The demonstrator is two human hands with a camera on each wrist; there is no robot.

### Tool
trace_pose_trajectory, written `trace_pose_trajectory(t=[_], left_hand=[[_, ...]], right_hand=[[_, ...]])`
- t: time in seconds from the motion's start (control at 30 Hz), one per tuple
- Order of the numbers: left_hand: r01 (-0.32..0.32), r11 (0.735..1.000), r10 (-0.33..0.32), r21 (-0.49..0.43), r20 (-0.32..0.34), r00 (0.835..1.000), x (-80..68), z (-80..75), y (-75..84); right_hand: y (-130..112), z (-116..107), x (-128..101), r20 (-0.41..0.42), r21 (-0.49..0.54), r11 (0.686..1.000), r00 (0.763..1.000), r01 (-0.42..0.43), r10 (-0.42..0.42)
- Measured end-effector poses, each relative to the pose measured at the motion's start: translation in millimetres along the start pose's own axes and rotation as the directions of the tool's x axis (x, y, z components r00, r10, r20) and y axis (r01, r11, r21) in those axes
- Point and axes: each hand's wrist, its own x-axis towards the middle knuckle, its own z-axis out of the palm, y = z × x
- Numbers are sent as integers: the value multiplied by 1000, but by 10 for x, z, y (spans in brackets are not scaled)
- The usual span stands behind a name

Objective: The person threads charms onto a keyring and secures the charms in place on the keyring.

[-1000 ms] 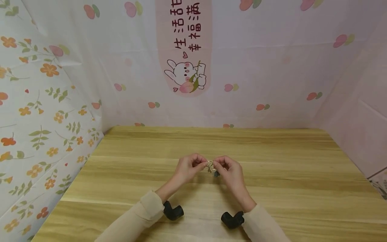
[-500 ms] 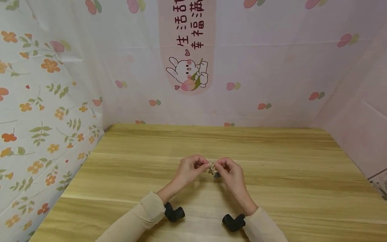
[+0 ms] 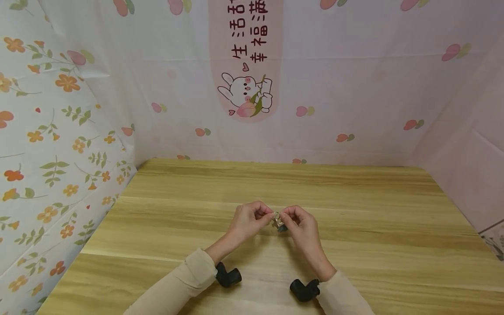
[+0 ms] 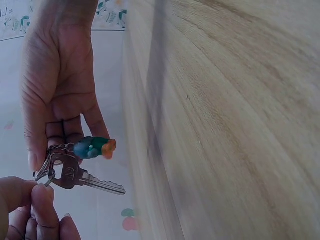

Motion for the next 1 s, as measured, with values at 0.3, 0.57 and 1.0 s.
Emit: trace_pose_trajectory(t=[0.3, 0.57, 1.0], left_hand=[[-2, 1000, 2, 11, -3, 1000, 3, 11, 14], [-1, 1000, 1, 4, 10, 1000, -4, 10, 13], [16, 1000, -16, 12, 8, 1000, 0, -1, -9]], right_hand=[[-11, 1, -31, -10, 21, 1000, 1000, 13, -13], [-5, 5, -37, -14, 31, 999, 1000, 22, -21], [6, 14, -46, -4, 50, 999, 1000, 9, -9]])
